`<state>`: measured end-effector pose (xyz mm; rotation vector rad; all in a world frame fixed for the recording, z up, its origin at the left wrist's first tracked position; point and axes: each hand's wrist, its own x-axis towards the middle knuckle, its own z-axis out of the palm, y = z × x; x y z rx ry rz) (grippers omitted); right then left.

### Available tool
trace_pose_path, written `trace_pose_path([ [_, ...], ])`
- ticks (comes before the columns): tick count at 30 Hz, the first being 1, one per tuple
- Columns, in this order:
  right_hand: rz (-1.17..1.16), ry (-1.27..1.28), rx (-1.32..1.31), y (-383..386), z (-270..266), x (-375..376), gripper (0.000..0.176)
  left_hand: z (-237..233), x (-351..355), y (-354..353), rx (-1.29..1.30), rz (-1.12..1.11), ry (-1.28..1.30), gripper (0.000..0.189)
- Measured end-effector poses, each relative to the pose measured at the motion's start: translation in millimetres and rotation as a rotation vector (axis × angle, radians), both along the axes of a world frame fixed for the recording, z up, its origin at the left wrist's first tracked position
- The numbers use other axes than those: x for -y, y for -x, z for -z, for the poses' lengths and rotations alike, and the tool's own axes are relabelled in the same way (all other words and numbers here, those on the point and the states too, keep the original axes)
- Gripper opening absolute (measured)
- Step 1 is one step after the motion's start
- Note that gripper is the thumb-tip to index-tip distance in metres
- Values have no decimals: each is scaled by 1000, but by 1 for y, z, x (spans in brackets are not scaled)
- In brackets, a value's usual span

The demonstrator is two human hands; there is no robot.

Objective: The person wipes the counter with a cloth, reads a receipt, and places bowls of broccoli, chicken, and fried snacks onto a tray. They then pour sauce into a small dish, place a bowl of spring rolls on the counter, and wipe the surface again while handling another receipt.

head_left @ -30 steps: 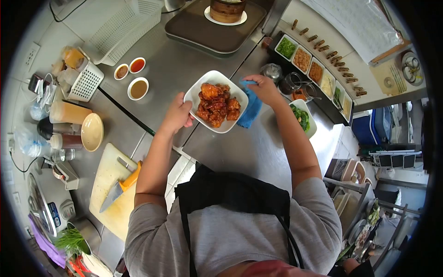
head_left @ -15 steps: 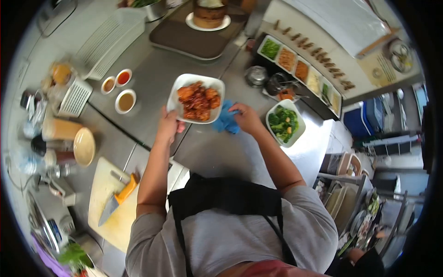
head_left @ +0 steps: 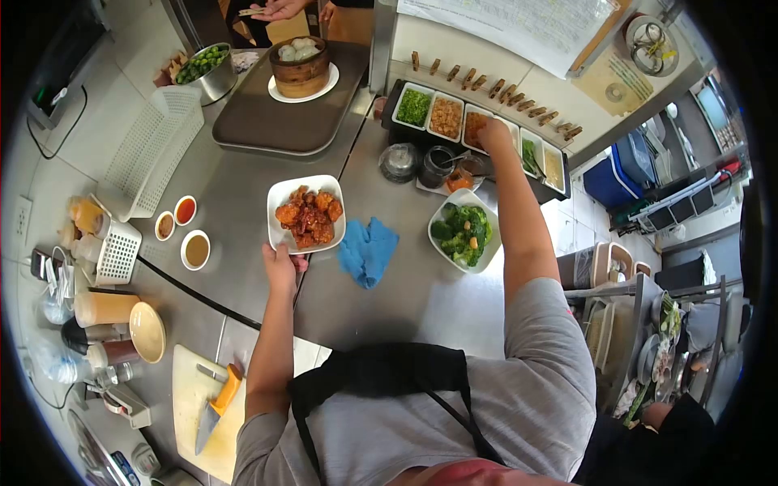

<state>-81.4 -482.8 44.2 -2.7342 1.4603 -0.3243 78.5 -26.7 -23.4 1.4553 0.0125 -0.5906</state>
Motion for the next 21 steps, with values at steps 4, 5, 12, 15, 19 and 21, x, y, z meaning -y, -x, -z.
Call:
trace_pose_path([
  [4,-31,-25,-86,-21,-1,-9,32,1,-4,-1,-3,14,-23,12],
  [5,-10,-44,-115,-25,0,-9,32,1,-4,-2,-5,13,-19,12],
  [12,-22,-23,111,-12,53,74,29,0,-4,-2,-15,27,5,12],
  [15,107,-769,841,-1,-12,28,22,4,-4,-5,-34,27,28,12],
  [19,-169,-1107,949,-27,-57,-35,19,1,-4,-4,7,19,43,13],
  [21,-277,-1196,870,-51,-73,-96,21,7,-5,-6,-18,20,61,14],
])
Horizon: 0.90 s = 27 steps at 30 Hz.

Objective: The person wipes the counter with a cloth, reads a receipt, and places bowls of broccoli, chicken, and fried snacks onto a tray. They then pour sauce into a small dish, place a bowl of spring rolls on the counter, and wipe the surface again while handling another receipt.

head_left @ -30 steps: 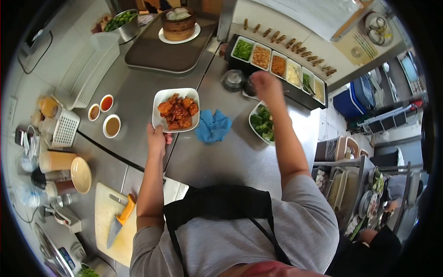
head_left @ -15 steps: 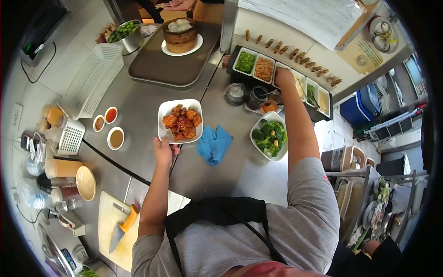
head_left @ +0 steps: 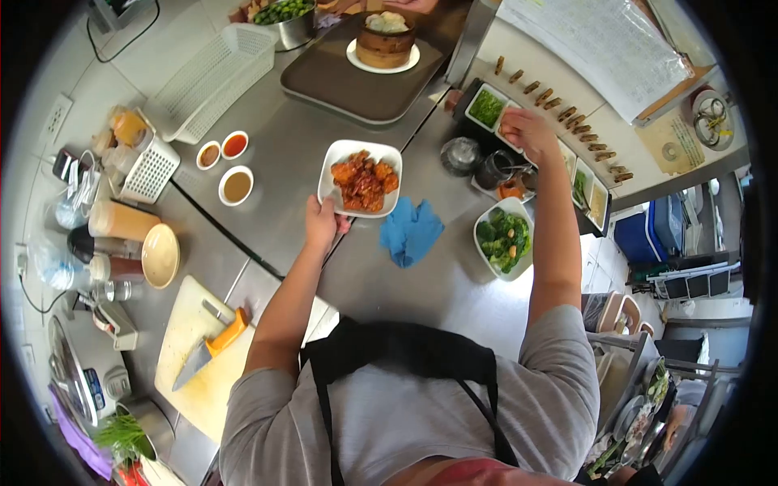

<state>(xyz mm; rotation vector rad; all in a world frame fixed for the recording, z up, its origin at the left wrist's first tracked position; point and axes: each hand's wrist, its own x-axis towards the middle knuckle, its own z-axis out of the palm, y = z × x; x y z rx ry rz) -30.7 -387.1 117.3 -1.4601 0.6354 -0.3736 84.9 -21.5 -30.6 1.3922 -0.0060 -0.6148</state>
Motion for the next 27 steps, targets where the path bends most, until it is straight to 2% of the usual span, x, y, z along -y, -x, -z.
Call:
trace_pose_path([
  [4,-401,137,-136,-40,-2,-95,27,-4,0,1,-27,5,0,15],
  [6,-474,219,-209,-61,6,-131,29,-5,-1,0,-12,16,-9,16],
  [9,-568,648,-221,-91,28,-159,27,0,-4,-1,-18,46,30,18],
  [12,-390,1160,-103,-99,27,-184,23,1,-5,-2,-77,62,34,18],
  [13,-305,1134,-60,-100,27,-191,17,-1,-5,-2,-100,62,41,18],
  [16,-393,1190,-167,-101,28,-203,9,-8,-6,-4,-119,105,25,19],
  [17,-619,1108,-201,-100,34,-199,18,-7,-5,-4,-98,108,25,19],
  [20,-523,1266,220,-92,53,-186,28,-9,-2,-12,-73,67,43,20],
  [22,-447,850,29,-70,11,-188,32,-25,0,-24,-76,30,86,20],
  [24,-302,548,61,-57,43,-176,31,-35,8,-49,-45,-2,113,21],
  [27,-258,570,-95,-22,86,-196,28,-53,33,-93,-11,-88,137,21],
])
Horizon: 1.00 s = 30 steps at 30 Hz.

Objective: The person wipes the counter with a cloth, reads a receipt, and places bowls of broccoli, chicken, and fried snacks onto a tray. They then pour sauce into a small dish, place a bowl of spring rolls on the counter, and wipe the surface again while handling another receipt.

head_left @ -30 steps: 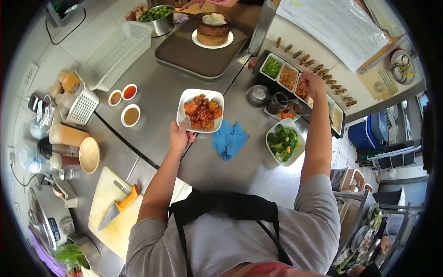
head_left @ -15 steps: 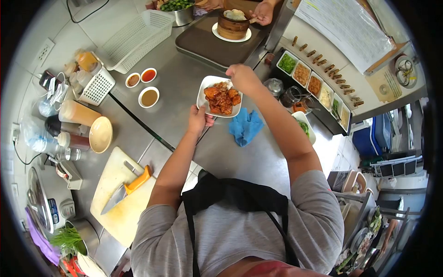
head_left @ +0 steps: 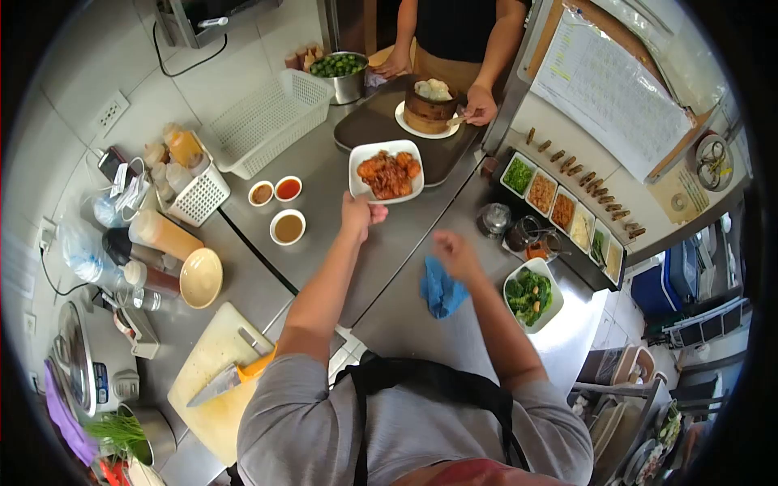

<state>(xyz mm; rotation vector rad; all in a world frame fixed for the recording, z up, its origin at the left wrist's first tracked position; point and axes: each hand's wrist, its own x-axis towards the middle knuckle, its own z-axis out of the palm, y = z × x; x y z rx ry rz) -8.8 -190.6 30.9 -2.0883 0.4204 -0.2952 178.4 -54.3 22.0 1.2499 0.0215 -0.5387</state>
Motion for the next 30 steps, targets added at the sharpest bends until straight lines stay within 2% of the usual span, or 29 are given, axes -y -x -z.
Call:
trace_pose_path([
  [3,39,101,-10,23,58,-21,23,0,36,-54,-13,-98,-24,22],
  [5,-5,538,319,32,62,-32,16,3,57,-80,-40,-177,-67,22],
  [8,9,547,307,31,58,-37,7,14,86,-113,-26,-280,-121,20],
  [11,31,547,303,32,62,-36,3,20,104,-135,-103,-314,-158,32],
  [13,31,519,307,31,58,-38,3,34,112,-149,-120,-277,-67,35],
  [15,47,511,299,31,57,-38,4,41,107,-155,-113,-121,-105,40],
  [17,65,524,297,32,57,-39,6,24,90,-161,-198,128,-255,43],
  [18,112,433,310,32,62,-39,7,10,78,-164,-240,250,-331,45],
  [20,196,246,334,35,75,-33,10,-19,59,-183,-47,399,-578,48],
  [21,251,5,311,41,74,-28,10,-40,49,-195,51,470,-702,51],
  [22,307,-237,285,50,66,-21,11,-77,35,-200,210,523,-670,51],
  [23,347,-158,314,62,35,-18,11,-122,20,-204,373,576,-638,51],
  [24,388,-79,344,75,4,-11,11,-164,7,-211,506,531,-542,48],
  [25,401,114,380,104,10,18,11,-213,-3,-209,801,393,-651,40],
  [26,456,18,647,131,8,46,12,-251,-14,-219,791,260,-417,32],
  [27,638,133,562,171,-12,70,11,-297,-27,-208,973,60,-361,25],
  [28,817,228,459,211,-32,94,9,-329,-33,-212,1025,-124,-110,21],
  [29,963,330,443,244,-56,110,10,-364,-41,-213,1071,-192,-14,19],
  [30,1056,431,290,282,-79,123,13,-394,-49,-231,1108,-277,-30,20],
])
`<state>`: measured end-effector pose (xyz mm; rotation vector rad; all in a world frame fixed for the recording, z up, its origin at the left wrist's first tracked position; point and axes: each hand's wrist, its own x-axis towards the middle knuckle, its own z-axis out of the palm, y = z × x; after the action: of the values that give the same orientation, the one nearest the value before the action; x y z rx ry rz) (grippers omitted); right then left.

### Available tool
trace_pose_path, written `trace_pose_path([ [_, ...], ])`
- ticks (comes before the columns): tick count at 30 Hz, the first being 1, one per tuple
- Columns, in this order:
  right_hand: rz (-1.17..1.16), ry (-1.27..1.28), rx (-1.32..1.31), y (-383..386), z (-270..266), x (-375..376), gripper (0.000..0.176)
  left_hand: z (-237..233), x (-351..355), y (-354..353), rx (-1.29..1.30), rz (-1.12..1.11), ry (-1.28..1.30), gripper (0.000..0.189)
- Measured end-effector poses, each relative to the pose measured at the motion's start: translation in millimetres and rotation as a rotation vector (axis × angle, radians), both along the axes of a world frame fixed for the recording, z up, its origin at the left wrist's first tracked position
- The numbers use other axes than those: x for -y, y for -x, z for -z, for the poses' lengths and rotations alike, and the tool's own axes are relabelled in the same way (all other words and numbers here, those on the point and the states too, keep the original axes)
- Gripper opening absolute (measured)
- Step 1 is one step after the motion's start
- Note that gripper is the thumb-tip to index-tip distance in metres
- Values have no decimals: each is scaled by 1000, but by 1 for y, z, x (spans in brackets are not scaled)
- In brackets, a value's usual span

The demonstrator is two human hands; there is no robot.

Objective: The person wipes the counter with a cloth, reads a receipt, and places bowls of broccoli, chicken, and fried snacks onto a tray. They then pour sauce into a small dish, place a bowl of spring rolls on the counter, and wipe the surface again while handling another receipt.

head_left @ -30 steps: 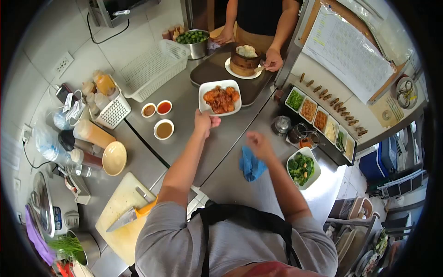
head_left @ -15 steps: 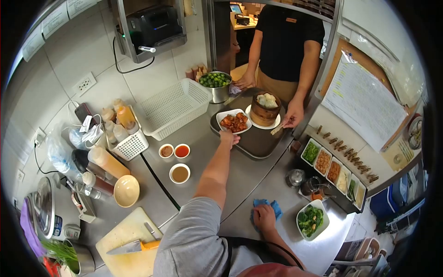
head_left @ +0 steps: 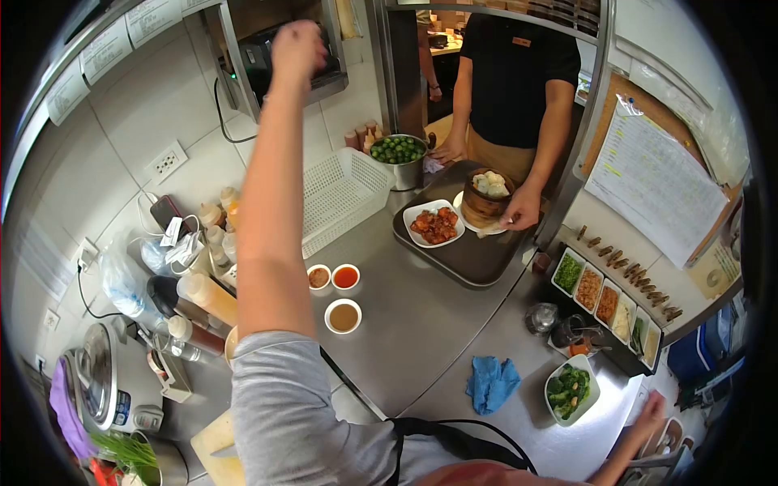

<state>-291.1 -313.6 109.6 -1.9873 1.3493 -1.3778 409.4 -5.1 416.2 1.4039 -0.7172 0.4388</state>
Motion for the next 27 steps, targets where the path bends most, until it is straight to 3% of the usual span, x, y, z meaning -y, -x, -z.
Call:
trace_pose_path([
  [1,329,-82,-480,48,-9,22,12,-23,-1,3,102,-181,110,22],
  [3,582,-115,-927,104,-2,34,16,-65,-17,-38,389,-525,9,26],
  [5,1040,432,-1138,134,40,8,26,-87,-21,-40,417,-658,-59,26],
  [7,1150,366,-1159,152,47,-9,30,-112,-38,-104,413,-338,-186,33],
  [8,1035,9,-1059,157,41,-5,30,-113,-33,-96,200,-278,-81,34],
  [9,866,-149,-1005,161,38,-4,31,-117,-29,-73,-18,-220,8,36],
  [10,709,-313,-926,166,35,-4,31,-116,-24,-55,-61,-100,42,35],
  [11,501,-280,-903,171,32,3,32,-114,-21,-38,-110,13,82,34],
  [12,503,-257,-1000,120,-2,-13,34,-109,-15,-11,-76,-152,39,30],
  [13,511,-189,-918,116,4,1,38,-102,-8,8,-38,-321,-1,26],
  [14,425,-141,-806,95,-6,3,40,-97,-10,5,-36,-141,-118,40],
  [15,428,-133,-936,79,-9,15,33,-89,-15,0,-35,37,-230,56],
  [16,166,-92,-610,38,-20,1,31,-67,-6,20,-115,133,-173,46],
  [17,61,-116,-437,-31,-48,-36,45,-42,-4,24,-210,116,-246,44],
  [18,-95,-201,-332,-59,-46,-39,48,0,1,41,-132,328,-245,49],
  [19,-346,-82,-307,-89,-45,-45,48,44,6,37,-278,460,-203,31],
  [20,-460,-71,-269,-127,-44,-60,46,94,16,77,-275,343,-311,31],
  [21,-515,-111,-233,-160,-37,-76,43,144,20,105,-283,361,-406,32],
  [23,-777,-77,-92,-223,-13,-105,39,221,25,165,-587,385,-587,36],
  [24,-837,-197,-165,-247,-2,-120,37,263,24,185,-708,408,-572,36],
  [25,-921,-163,-175,-270,18,-130,35,311,18,196,-881,551,-535,34],
  [27,-983,-138,-282,-309,49,-155,34,379,5,229,-1035,549,-557,42],
])
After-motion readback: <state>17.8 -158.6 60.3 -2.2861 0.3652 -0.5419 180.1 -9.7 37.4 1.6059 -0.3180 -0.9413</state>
